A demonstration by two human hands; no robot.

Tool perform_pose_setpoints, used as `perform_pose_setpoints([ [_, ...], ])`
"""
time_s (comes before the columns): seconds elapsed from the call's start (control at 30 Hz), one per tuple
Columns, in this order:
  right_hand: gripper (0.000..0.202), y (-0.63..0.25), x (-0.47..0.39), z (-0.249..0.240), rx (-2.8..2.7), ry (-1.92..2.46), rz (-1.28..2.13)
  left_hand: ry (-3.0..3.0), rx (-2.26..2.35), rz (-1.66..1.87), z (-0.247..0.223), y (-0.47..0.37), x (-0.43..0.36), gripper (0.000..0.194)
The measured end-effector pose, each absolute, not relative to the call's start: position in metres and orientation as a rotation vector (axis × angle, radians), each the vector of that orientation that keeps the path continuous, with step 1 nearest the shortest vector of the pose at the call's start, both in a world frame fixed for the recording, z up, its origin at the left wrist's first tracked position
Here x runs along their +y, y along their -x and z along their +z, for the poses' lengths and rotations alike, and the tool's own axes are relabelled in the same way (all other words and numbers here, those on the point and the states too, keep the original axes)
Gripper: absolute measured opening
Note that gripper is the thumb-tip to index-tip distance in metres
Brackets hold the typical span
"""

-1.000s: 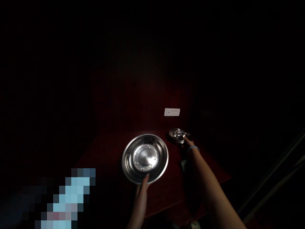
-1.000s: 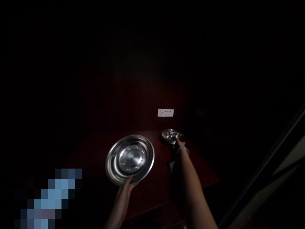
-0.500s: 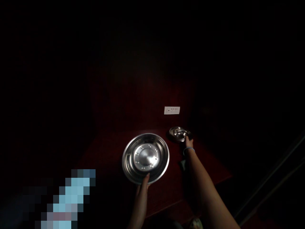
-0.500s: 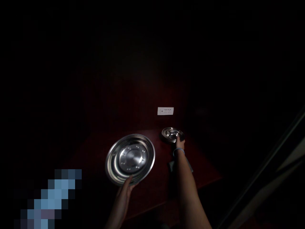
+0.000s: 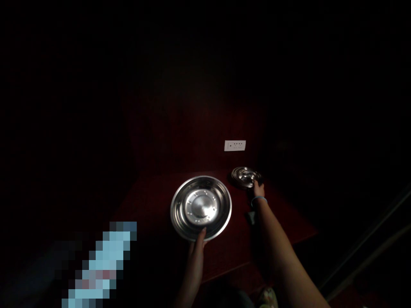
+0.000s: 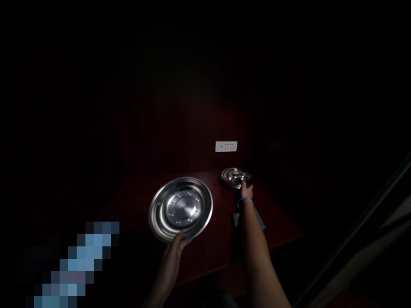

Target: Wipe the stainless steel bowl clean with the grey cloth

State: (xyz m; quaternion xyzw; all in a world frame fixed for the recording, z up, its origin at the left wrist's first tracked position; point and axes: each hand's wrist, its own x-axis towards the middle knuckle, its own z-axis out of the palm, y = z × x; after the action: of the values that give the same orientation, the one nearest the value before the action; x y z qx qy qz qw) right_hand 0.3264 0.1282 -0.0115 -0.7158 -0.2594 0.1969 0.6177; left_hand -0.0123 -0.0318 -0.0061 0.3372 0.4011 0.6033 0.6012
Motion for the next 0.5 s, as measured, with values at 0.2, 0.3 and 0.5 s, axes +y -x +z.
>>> perform_pose_setpoints([
  [0.2, 0.078, -0.3242, 0.1277, -0.0072, -0.535, 1.72, 0.468, -0.793, 0.925, 1.404, -0.0054, 0.0127, -0.033, 0.038],
  [0.3, 0.081, -0.3237, 0.1272, -0.0045, -0.529, 1.753, 0.48, -0.804, 0.917, 1.407, -0.004, 0.0133, -0.0347, 0.039],
  [0.5, 0.075, -0.3228, 0.1248, -0.0019, -0.564, 1.766, 0.454, -0.809, 0.914, 1.398, -0.0015, 0.013, -0.0358, 0.041],
])
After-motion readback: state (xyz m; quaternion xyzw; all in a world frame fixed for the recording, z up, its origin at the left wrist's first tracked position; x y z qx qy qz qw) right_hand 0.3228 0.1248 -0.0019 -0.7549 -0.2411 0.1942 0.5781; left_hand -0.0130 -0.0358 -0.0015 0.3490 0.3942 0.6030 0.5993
